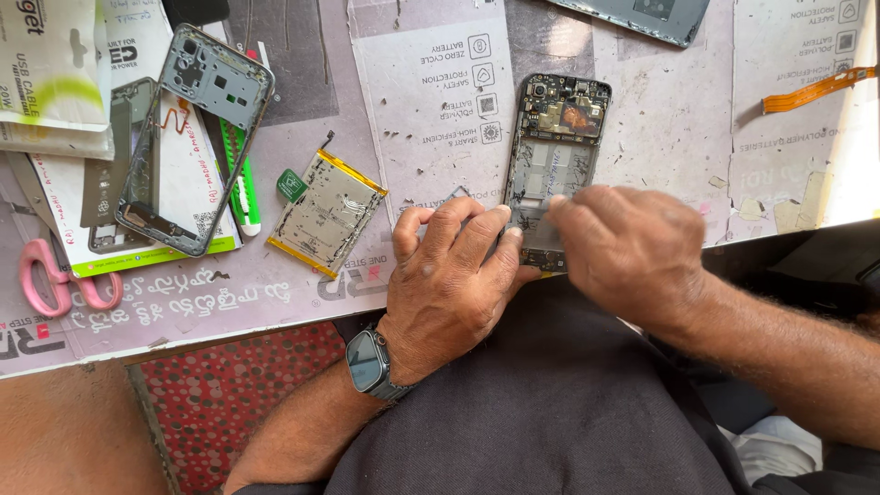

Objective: The person disassembles a smartphone, removes the back cover and battery, applies adhesive to the battery, and scrapes residue from the phone chassis. The person handles the phone frame, battery, adhesive tube, and a scraping tool throughout the process.

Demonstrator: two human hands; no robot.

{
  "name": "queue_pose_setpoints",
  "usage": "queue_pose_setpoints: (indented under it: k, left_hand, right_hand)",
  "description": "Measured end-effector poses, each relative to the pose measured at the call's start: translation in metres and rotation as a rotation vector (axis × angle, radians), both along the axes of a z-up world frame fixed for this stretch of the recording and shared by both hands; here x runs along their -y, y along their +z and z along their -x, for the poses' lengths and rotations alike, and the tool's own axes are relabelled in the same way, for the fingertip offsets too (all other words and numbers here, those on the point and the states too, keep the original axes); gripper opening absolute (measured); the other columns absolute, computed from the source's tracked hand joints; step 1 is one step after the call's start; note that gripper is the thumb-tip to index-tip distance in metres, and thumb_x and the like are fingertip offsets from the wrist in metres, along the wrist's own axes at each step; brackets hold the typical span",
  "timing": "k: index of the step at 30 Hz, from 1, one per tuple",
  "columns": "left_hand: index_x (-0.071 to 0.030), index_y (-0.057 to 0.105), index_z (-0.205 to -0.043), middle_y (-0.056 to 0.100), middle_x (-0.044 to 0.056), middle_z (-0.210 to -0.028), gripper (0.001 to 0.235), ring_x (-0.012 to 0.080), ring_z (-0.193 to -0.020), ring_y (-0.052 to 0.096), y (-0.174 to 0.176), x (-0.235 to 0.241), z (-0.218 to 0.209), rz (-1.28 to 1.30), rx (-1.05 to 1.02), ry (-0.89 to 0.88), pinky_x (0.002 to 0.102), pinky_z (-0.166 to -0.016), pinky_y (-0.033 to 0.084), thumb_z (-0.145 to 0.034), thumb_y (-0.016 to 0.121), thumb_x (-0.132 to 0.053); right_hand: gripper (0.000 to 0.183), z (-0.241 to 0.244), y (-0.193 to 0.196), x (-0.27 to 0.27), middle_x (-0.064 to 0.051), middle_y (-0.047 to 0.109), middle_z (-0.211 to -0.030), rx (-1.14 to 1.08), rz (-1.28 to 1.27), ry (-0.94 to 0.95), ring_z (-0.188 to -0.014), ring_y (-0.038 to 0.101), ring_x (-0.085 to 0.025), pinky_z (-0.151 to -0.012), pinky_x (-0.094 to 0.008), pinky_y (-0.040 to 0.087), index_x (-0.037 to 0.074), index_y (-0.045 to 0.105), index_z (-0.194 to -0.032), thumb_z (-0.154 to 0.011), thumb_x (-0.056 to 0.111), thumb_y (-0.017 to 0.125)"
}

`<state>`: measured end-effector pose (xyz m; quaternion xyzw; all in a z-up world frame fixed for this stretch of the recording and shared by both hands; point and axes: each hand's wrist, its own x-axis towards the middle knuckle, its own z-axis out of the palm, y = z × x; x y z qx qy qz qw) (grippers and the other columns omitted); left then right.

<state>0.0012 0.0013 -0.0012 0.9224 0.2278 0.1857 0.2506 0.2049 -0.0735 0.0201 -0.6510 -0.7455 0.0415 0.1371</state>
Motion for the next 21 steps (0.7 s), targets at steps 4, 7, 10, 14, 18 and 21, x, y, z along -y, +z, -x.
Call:
queue_pose_setpoints:
  k: [4,7,10,14,18,21]
  left_hand:
    - [-0.005,0.075,-0.113,0.064,0.006,-0.128,0.037,0.0237,-0.124,0.054,0.0008,0.0,0.0009,0.001,-0.006,-0.006,0.049,-0.107,0.032,-0.093,0.08,-0.035]
    - [-0.004,0.075,-0.114,0.064,0.006,-0.128,0.037,0.0235,-0.124,0.054,0.0002,-0.0005,0.0001,-0.02,-0.003,-0.014,0.049,-0.106,0.032,-0.095,0.08,-0.035]
    - [-0.005,0.075,-0.113,0.064,0.006,-0.128,0.035,0.0231,-0.124,0.054,0.0001,-0.0005,0.0007,-0.022,-0.005,-0.011,0.048,-0.107,0.032,-0.095,0.08,-0.035]
    - [-0.004,0.075,-0.114,0.065,0.006,-0.131,0.037,0.0223,-0.123,0.054,-0.0013,0.0014,0.0004,-0.041,-0.016,0.005,0.048,-0.107,0.032,-0.095,0.079,-0.036]
    - [-0.004,0.075,-0.115,0.064,0.007,-0.13,0.038,0.0233,-0.124,0.053,-0.0025,0.0023,-0.0005,-0.053,-0.011,0.006,0.048,-0.108,0.031,-0.096,0.077,-0.037]
    - [-0.005,0.075,-0.114,0.064,0.007,-0.13,0.037,0.023,-0.124,0.053,-0.0028,0.002,-0.0002,-0.062,-0.016,0.008,0.048,-0.108,0.031,-0.098,0.076,-0.038]
  right_hand:
    - [0.011,-0.0017,0.0014,-0.0035,-0.002,0.067,-0.082,0.004,-0.035,-0.015,-0.064,0.064,-0.015,-0.051,-0.031,0.046,0.006,0.073,-0.097,-0.087,0.002,0.076]
    - [0.009,-0.0029,-0.0003,-0.0027,-0.002,0.064,-0.079,0.007,-0.034,-0.034,-0.063,0.063,-0.016,-0.051,-0.033,0.046,0.007,0.072,-0.094,-0.088,0.003,0.077]
    - [0.01,-0.003,-0.0037,-0.0045,-0.002,0.064,-0.079,0.012,-0.038,-0.042,-0.064,0.064,-0.016,-0.052,-0.033,0.046,0.007,0.072,-0.094,-0.087,0.002,0.076]
    - [0.009,-0.0041,-0.0049,-0.004,-0.001,0.065,-0.084,-0.006,-0.056,-0.035,-0.069,0.065,-0.014,-0.055,-0.032,0.047,0.008,0.071,-0.098,-0.091,0.003,0.075]
    - [0.006,-0.0013,-0.0029,-0.0024,-0.002,0.063,-0.077,0.006,-0.059,-0.053,-0.061,0.061,-0.013,-0.049,-0.032,0.044,0.007,0.072,-0.095,-0.094,0.007,0.078]
    - [0.007,0.0012,-0.0039,-0.0018,-0.002,0.065,-0.08,0.036,-0.07,-0.026,-0.061,0.062,-0.014,-0.05,-0.031,0.045,0.007,0.071,-0.096,-0.09,0.006,0.076]
